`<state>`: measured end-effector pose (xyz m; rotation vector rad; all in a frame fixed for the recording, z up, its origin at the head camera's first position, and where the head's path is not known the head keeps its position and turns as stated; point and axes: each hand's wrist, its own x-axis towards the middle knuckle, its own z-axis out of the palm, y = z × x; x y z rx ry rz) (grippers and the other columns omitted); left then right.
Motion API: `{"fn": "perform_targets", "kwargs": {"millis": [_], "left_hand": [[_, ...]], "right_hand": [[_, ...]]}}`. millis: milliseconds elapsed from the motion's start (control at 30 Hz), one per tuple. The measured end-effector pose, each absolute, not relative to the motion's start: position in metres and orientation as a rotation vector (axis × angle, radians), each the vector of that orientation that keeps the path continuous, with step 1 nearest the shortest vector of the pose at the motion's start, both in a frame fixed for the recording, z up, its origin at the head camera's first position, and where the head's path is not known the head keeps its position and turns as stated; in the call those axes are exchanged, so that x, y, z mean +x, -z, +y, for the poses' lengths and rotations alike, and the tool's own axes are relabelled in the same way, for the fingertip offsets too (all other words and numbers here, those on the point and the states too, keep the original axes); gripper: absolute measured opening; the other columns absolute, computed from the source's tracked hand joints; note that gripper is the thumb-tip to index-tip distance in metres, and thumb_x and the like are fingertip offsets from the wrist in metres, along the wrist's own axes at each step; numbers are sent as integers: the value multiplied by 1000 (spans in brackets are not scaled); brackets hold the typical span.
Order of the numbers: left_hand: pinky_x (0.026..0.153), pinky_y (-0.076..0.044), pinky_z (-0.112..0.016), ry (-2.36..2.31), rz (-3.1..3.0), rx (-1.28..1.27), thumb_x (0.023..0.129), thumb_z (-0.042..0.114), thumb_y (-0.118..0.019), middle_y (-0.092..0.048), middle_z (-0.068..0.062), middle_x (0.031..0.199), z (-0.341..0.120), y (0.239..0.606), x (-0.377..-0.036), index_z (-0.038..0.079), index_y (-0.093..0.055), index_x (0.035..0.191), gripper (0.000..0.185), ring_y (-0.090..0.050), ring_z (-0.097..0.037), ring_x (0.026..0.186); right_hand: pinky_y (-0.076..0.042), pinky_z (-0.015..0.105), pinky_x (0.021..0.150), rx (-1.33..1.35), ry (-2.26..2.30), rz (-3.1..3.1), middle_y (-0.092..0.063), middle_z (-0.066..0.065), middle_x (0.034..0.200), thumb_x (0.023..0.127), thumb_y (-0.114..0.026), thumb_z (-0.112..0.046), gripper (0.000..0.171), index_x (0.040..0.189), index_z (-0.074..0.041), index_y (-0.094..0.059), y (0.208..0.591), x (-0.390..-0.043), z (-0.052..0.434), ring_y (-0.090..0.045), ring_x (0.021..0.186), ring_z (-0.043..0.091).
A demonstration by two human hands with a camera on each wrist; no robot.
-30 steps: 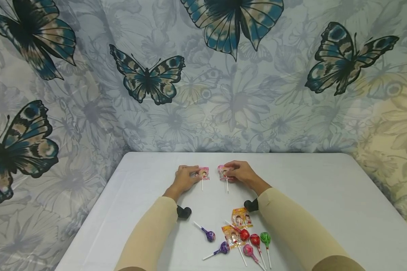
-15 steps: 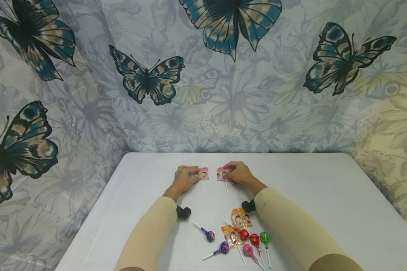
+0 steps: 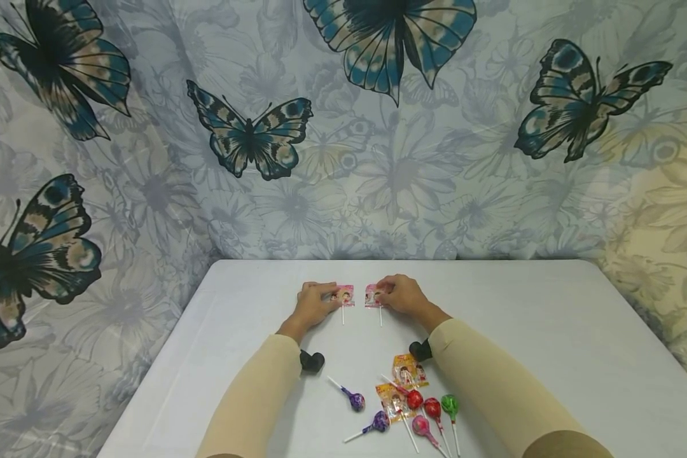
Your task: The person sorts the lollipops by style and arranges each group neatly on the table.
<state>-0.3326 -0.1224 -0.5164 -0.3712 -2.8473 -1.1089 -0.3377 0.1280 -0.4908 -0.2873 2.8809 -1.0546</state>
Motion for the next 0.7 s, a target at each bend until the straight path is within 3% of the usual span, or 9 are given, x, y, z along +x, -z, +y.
{"fn": "perform_targets", "kwargs": {"millis": [267, 700], "left_hand": [[105, -22, -51, 1108, -2839, -367, 84, 23, -76, -59, 5, 131, -122, 516, -333, 14, -70, 120, 37, -38, -25, 125], [105, -22, -51, 1129, -2843, -365, 84, 23, -76, -59, 4, 131, -122, 511, -329, 13, -70, 120, 37, -38, -27, 124]], "right_hand": [[-46, 45, 86, -355, 969, 2949, -57, 7, 102, 83, -77, -24, 25, 103, -10, -75, 490, -336, 128, -56, 97, 29], [-45, 47, 88, -444, 945, 2929, -57, 10, 109, 85, -75, -25, 25, 104, -9, -76, 489, -339, 128, -55, 102, 32]]}}
